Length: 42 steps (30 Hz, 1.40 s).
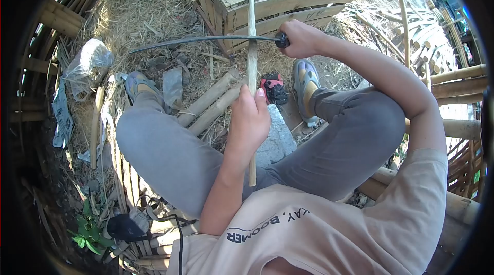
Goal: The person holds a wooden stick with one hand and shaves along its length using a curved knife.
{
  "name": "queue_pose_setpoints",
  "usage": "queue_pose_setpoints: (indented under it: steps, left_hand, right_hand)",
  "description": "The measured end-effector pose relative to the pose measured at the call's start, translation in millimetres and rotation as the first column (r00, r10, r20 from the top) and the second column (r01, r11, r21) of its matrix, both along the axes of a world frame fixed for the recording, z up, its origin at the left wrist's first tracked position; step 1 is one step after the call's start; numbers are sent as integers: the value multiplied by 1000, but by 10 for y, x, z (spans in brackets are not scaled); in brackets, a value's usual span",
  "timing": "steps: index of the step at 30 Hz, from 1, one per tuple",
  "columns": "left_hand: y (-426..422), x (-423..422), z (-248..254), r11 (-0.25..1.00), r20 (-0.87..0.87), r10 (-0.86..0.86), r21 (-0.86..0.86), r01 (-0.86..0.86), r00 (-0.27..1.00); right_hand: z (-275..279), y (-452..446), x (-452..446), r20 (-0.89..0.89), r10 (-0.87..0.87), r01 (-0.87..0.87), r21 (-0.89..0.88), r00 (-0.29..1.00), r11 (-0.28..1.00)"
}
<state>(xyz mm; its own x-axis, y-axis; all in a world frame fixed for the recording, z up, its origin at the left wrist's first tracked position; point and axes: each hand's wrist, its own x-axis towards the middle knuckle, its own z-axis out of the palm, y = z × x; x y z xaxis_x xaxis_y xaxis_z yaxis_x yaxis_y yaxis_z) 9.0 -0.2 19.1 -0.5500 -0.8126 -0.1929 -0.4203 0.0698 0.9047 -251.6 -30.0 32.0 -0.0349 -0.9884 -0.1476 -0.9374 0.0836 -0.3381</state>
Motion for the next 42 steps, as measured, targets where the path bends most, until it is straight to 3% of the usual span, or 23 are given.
queue_pose_setpoints:
  steps: [8,14,26,29,32,37,40,42]
  left_hand:
    - [66,-81,-71,1000,24,11,25,-12,1000]
    - [23,-31,-230,995,-100,12,96,-2,995]
    - [-23,13,-309,991,-176,13,130,10,984]
    - [-24,42,-276,984,-196,16,176,19,980]
    - [-12,53,-210,979,-177,23,206,14,984]
    - [-29,59,-111,993,-93,9,114,2,996]
    - [23,12,-88,997,-108,18,74,-10,994]
    - [56,-16,-72,998,-128,25,60,-17,991]
  right_hand:
    - [-33,-70,8,-71,-54,54,8,996,998]
    - [23,-124,-9,-159,-64,67,11,985,998]
    - [44,-104,-211,-258,-62,61,-15,964,998]
    - [134,-54,-385,-208,-215,231,53,954,972]
    - [16,98,-444,-108,-182,180,-26,977,983]
    - [142,104,13,-66,-62,67,82,996,994]
    - [32,77,35,-6,6,-7,-102,1000,995]
    - [35,22,38,-31,-18,16,-59,999,998]
